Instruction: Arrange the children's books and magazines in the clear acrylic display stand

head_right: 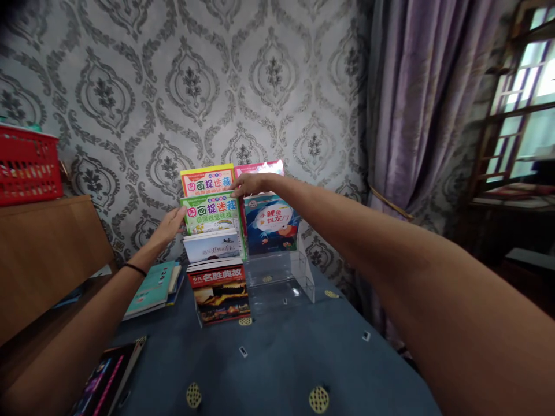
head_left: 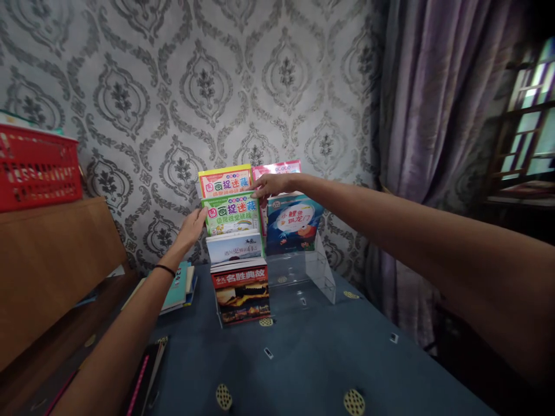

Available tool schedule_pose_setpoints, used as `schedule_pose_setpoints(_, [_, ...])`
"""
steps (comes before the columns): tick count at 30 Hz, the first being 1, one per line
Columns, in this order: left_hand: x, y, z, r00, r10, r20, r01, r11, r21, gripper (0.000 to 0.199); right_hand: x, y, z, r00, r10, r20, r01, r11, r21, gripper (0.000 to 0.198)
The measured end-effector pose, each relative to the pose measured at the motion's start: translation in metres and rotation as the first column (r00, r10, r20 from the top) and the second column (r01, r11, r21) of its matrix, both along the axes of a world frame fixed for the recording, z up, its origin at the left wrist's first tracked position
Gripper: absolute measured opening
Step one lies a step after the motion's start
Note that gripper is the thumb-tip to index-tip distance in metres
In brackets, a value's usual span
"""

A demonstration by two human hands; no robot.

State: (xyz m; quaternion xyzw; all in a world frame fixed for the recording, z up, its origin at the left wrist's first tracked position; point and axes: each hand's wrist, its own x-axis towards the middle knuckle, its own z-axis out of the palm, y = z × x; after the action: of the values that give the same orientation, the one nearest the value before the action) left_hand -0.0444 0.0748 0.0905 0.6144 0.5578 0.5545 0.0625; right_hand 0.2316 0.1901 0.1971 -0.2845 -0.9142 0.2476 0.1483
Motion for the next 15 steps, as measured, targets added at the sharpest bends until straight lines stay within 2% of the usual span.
schedule_pose_setpoints(6, [-0.004, -0.004, 0.004, 0.997, 0.072, -0.02, -0.071, 0.996, 0.061, 0.035, 0.0, -0.003, 0.0, 1.0, 0.009, -0.023, -0.009, 1.0, -0.011, 0.05])
schedule_pose_setpoints(15, [0.0, -0.012, 0.004, 0.998, 0.051, 0.033, -0.053, 0.997, 0.048, 0.029, 0.0, -0.011, 0.005, 0.996, -0.082, 0.026, 0.08, 0.994, 0.078, 0.055])
